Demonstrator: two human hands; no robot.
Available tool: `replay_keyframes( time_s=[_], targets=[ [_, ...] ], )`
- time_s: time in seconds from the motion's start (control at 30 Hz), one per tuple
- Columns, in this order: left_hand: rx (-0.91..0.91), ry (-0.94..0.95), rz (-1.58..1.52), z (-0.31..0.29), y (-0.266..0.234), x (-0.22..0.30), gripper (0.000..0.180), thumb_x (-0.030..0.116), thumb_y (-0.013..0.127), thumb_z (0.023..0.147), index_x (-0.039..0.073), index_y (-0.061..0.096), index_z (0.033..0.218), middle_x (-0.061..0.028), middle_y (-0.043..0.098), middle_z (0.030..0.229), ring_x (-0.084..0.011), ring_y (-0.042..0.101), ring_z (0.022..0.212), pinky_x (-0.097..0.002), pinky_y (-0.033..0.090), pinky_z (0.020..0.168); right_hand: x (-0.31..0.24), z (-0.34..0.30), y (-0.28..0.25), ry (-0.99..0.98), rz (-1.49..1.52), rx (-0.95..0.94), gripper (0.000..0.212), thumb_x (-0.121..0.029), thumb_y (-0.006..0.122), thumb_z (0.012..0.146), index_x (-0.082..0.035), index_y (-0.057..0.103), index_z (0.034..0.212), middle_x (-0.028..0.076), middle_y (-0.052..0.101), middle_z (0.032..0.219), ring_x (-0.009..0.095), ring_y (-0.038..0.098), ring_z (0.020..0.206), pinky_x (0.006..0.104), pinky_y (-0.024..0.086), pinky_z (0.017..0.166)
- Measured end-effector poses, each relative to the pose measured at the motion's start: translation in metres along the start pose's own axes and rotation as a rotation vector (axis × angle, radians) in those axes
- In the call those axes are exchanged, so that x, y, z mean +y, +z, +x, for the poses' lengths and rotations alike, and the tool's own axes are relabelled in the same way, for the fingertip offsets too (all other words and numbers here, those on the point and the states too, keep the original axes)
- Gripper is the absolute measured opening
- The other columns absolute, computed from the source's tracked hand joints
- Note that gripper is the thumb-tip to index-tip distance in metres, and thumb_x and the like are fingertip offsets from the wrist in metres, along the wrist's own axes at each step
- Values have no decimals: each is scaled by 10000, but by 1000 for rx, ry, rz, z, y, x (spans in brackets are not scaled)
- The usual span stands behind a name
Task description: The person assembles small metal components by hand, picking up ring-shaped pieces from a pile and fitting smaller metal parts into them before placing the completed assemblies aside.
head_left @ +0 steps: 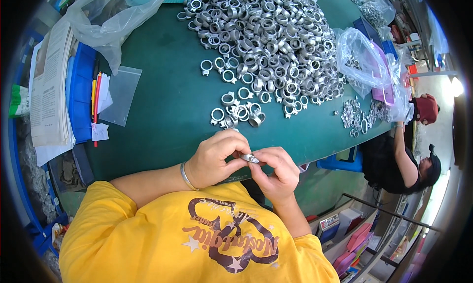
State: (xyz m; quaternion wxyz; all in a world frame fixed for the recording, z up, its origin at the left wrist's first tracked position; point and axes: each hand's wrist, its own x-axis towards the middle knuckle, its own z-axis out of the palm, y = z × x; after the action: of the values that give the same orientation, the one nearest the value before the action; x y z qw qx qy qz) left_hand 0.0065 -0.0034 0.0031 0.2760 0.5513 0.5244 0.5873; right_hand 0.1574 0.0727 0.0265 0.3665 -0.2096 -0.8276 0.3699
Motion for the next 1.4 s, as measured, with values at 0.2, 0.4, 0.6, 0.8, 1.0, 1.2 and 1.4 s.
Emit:
replay_keyframes(
  time_s=[0.2, 0.4, 0.6, 0.8, 1.0, 1.2, 1.4],
  targets=[
    [17, -31, -6, 2, 1, 4, 226, -15, 714, 670, 39, 571, 836, -60, 560, 811, -180, 579, 692, -256, 482, 600, 3, 0, 0, 1, -15, 7, 259, 86, 706, 620, 17, 611, 851, 107, 629, 775, 207, 607, 661, 268, 483, 567],
    [-5, -48, -17, 3, 0, 4, 220, 1, 717, 677, 40, 576, 841, -60, 574, 826, -188, 581, 706, -263, 481, 624, 5, 0, -1, 11, -14, 20, 275, 93, 697, 618, 21, 603, 866, 115, 631, 793, 213, 609, 667, 270, 487, 575],
    [-71, 26, 14, 3, -1, 3, 190, 9, 744, 652, 29, 634, 806, -60, 614, 860, -186, 599, 770, -271, 494, 662, 9, 4, 0, -35, -64, 42, 250, 111, 660, 637, 16, 611, 862, 119, 636, 809, 237, 615, 698, 292, 495, 615],
    [-74, -10, 6, 3, 0, 3, 169, 6, 741, 646, 34, 643, 782, -51, 610, 850, -184, 592, 762, -272, 488, 663, 9, 6, 0, 26, -14, -2, 225, 116, 644, 656, 15, 617, 854, 115, 641, 827, 239, 619, 713, 294, 498, 630],
    [-79, 30, 33, 3, 0, 3, 146, 1, 719, 668, 35, 634, 781, -58, 590, 849, -187, 589, 725, -263, 488, 640, 14, 4, 2, -3, 45, 10, 232, 120, 644, 655, 8, 625, 858, 113, 644, 840, 235, 620, 726, 289, 498, 640],
    [-75, 61, 43, 3, 0, 3, 140, -13, 714, 667, 31, 635, 773, -61, 584, 840, -185, 585, 706, -258, 487, 614, 14, 5, 1, -37, 47, -1, 231, 117, 651, 650, 4, 630, 850, 111, 645, 844, 234, 622, 732, 286, 497, 651],
    [-69, 90, 62, 3, 1, 2, 143, -18, 713, 663, 32, 635, 772, -59, 578, 837, -184, 584, 702, -257, 487, 607, 17, 4, 2, -57, 76, 4, 240, 122, 649, 633, 2, 640, 840, 106, 647, 837, 234, 625, 742, 291, 496, 657]
  ],
)
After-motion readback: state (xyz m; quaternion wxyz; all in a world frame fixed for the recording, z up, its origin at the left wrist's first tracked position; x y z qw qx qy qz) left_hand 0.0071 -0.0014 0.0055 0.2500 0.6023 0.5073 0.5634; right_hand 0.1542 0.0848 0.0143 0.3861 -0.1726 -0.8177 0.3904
